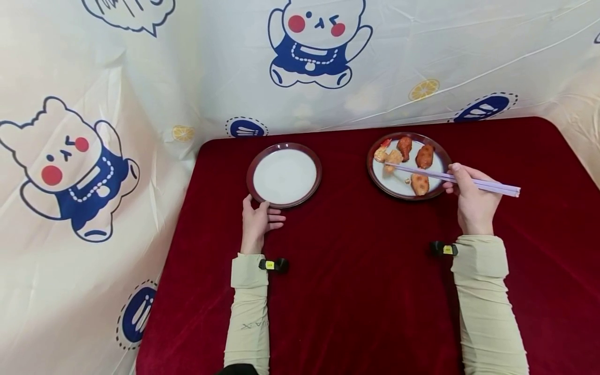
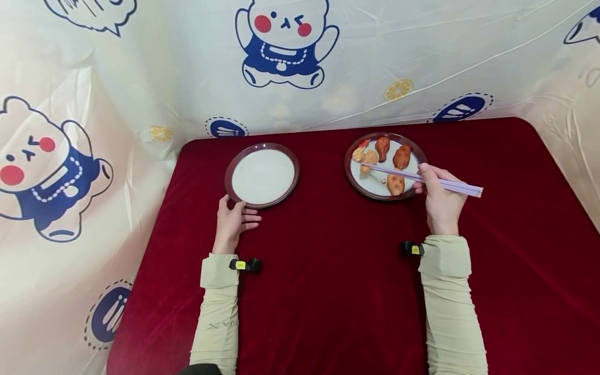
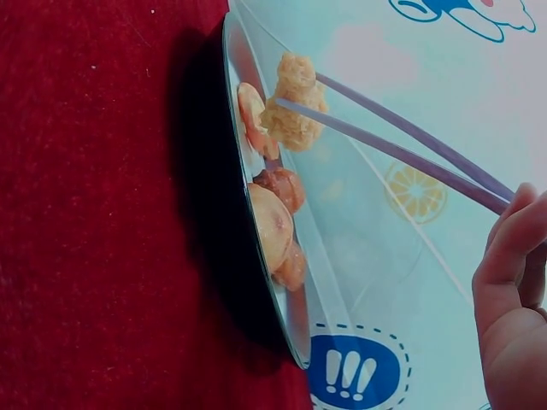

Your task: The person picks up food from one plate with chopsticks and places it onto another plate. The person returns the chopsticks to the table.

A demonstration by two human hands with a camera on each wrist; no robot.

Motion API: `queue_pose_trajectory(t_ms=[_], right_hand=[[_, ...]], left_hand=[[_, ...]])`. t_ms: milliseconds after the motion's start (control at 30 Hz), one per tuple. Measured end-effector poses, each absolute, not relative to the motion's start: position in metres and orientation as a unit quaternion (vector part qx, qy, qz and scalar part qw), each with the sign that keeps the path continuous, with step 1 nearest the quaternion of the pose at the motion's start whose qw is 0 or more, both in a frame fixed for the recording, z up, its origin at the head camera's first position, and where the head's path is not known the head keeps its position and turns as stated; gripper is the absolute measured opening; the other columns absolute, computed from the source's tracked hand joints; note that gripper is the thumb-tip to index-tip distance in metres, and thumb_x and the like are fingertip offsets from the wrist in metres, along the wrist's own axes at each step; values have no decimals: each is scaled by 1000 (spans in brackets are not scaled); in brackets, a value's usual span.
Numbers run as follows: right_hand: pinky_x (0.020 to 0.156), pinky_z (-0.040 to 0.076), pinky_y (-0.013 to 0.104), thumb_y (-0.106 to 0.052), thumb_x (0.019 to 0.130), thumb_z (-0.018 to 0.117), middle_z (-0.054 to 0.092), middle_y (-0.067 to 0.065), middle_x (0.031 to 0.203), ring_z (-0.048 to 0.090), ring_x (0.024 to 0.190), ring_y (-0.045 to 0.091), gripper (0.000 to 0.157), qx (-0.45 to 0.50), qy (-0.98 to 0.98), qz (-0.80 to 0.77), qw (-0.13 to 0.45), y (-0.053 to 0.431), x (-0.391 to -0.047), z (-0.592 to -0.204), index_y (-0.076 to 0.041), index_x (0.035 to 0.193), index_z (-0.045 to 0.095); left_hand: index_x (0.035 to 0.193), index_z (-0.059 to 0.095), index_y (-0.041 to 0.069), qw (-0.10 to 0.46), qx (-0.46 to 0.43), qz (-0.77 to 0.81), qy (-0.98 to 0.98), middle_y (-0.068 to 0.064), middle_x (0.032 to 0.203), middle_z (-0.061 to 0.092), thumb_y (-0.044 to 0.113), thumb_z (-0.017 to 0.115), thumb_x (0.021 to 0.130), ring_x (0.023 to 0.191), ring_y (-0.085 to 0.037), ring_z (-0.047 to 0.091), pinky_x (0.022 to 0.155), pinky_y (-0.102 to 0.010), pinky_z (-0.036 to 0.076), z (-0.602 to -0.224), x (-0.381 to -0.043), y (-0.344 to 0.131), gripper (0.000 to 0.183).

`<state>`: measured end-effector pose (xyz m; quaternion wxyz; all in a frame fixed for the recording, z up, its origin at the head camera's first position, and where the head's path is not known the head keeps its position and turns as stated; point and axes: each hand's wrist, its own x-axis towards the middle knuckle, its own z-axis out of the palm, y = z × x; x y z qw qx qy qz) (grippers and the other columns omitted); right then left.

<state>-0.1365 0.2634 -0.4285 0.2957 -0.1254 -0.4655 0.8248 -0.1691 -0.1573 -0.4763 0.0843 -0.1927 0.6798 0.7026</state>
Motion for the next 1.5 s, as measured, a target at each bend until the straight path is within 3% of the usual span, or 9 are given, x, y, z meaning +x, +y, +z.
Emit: queue_pose_trajectory(t_ms=[133, 433, 867, 1500], right_hand=[[45, 54, 21, -1, 73, 81, 73, 16, 79, 63, 49, 17, 29, -126, -467, 825, 291, 262, -138, -428, 16, 94, 70], [45, 55, 21, 2, 76, 77, 72, 18, 79, 62, 50, 19, 25, -107, -459, 831, 295, 259, -138, -429, 18, 94, 69], [46, 55, 21, 7, 78, 74, 70, 20, 78, 61, 49, 21, 21, -55, -441, 846, 294, 253, -141, -429, 21, 91, 67], [44, 54, 22, 13, 79, 69, 69, 22, 73, 61, 49, 20, 17, -28, -419, 864, 278, 250, -141, -428, 24, 92, 66]], left_hand=[[155, 7, 19, 85, -194, 697, 685, -23, 97, 66, 13, 42, 102, 66, -23, 72, 63, -40, 62, -473, -168, -159, 63], [154, 9, 26, 73, -191, 703, 681, -15, 89, 67, 17, 43, 102, 64, -19, 71, 62, -36, 62, -479, -168, -162, 63], [154, 12, 24, 56, -187, 702, 685, -11, 82, 68, 16, 45, 101, 64, -19, 71, 61, -37, 62, -481, -168, -167, 63], [154, 13, 24, 67, -182, 708, 679, -15, 84, 68, 18, 46, 101, 62, -20, 71, 62, -38, 62, -483, -169, -161, 63]])
